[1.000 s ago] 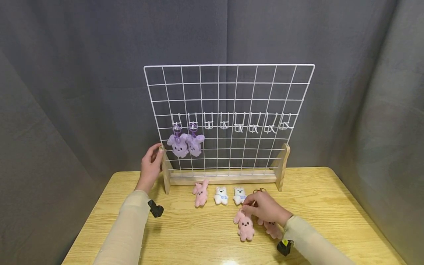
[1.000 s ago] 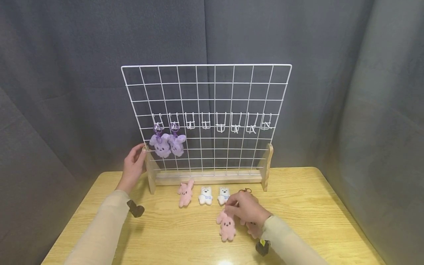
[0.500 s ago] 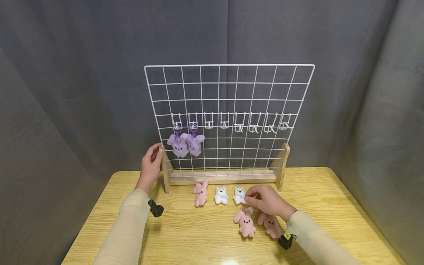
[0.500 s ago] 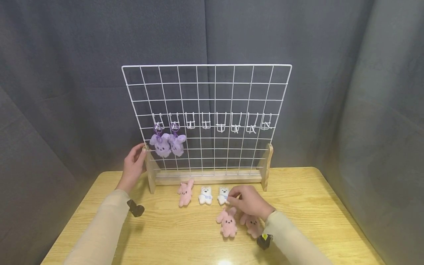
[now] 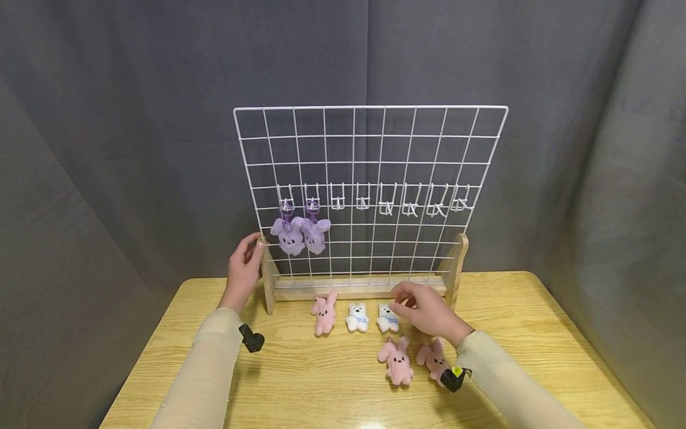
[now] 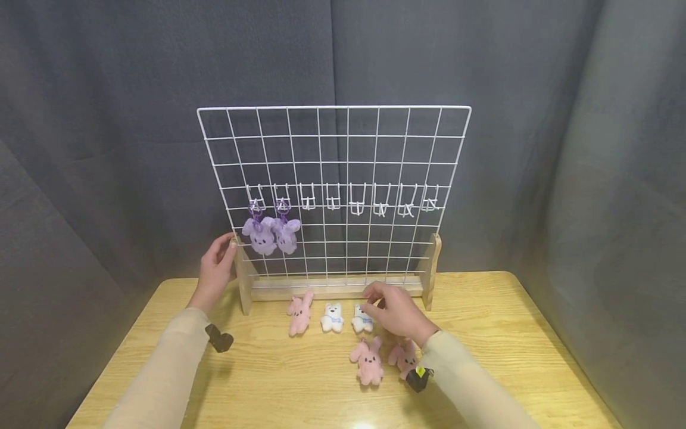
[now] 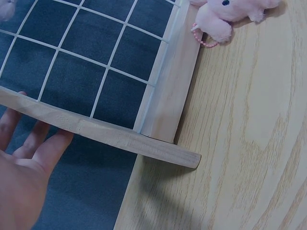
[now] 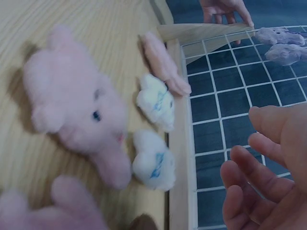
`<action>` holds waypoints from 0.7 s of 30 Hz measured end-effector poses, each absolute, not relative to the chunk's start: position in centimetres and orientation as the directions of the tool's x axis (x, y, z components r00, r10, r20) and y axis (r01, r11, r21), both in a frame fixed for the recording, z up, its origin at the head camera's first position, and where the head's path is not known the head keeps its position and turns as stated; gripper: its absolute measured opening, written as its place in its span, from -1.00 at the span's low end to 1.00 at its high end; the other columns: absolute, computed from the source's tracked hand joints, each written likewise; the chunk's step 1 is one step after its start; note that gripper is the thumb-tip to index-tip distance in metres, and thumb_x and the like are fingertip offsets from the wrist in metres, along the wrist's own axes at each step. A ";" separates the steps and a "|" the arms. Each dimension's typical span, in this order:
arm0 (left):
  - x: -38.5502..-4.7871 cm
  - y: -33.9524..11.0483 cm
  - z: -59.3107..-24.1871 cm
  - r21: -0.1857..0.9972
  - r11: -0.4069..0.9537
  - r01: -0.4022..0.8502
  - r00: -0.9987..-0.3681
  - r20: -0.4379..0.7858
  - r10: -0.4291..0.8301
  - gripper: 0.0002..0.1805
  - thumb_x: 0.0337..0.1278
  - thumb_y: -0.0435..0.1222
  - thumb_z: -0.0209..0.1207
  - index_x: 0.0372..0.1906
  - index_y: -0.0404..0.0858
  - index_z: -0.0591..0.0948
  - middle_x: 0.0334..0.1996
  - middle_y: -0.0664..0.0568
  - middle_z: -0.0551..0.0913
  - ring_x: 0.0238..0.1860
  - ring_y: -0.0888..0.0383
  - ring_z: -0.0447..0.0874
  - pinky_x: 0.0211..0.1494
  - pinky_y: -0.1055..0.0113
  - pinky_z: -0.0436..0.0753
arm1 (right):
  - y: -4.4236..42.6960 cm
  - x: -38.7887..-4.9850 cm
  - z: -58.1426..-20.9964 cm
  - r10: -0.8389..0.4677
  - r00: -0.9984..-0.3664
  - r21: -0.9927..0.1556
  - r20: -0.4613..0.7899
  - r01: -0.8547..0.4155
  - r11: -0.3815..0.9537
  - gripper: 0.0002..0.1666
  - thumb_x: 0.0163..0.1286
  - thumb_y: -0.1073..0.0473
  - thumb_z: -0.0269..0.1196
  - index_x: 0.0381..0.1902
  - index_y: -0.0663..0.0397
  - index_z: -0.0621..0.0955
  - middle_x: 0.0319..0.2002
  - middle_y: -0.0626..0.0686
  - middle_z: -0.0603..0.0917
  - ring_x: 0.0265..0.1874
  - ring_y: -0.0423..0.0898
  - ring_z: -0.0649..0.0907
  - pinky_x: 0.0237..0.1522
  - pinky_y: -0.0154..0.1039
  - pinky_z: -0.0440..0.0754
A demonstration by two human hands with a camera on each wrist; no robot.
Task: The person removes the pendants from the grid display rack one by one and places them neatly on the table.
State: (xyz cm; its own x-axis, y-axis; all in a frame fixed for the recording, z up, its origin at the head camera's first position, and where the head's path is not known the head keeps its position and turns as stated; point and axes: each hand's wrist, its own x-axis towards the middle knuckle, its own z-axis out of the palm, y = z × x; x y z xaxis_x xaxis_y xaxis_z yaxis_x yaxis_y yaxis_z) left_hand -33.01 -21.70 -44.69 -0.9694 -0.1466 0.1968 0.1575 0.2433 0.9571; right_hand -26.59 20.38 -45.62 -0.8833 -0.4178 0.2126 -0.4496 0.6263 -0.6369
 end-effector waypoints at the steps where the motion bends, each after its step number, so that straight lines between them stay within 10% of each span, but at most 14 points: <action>1: -33.4 -21.9 -45.2 0.956 0.245 0.161 -0.968 0.201 -0.149 -0.44 0.62 0.12 0.00 0.55 0.08 0.39 0.40 -0.10 0.53 0.32 -0.07 0.51 0.22 -0.17 0.62 | 20.1 -26.7 -45.4 -0.412 -0.885 -0.641 0.216 -0.447 0.624 -0.81 0.50 0.16 0.36 0.03 -0.01 0.70 -0.18 -0.07 0.77 -0.27 -0.19 0.68 -0.14 -0.20 0.66; 21: -33.4 -21.9 -45.2 0.954 0.255 0.158 -0.966 0.203 -0.163 -0.44 0.60 0.15 0.01 0.53 0.10 0.41 0.39 -0.10 0.55 0.31 -0.06 0.53 0.20 -0.16 0.64 | 13.7 -29.5 -42.5 -0.311 -0.906 -0.809 0.286 -0.403 0.429 -0.51 0.52 0.06 0.36 0.33 -0.01 0.55 0.17 0.15 0.71 0.04 0.04 0.72 0.03 -0.01 0.71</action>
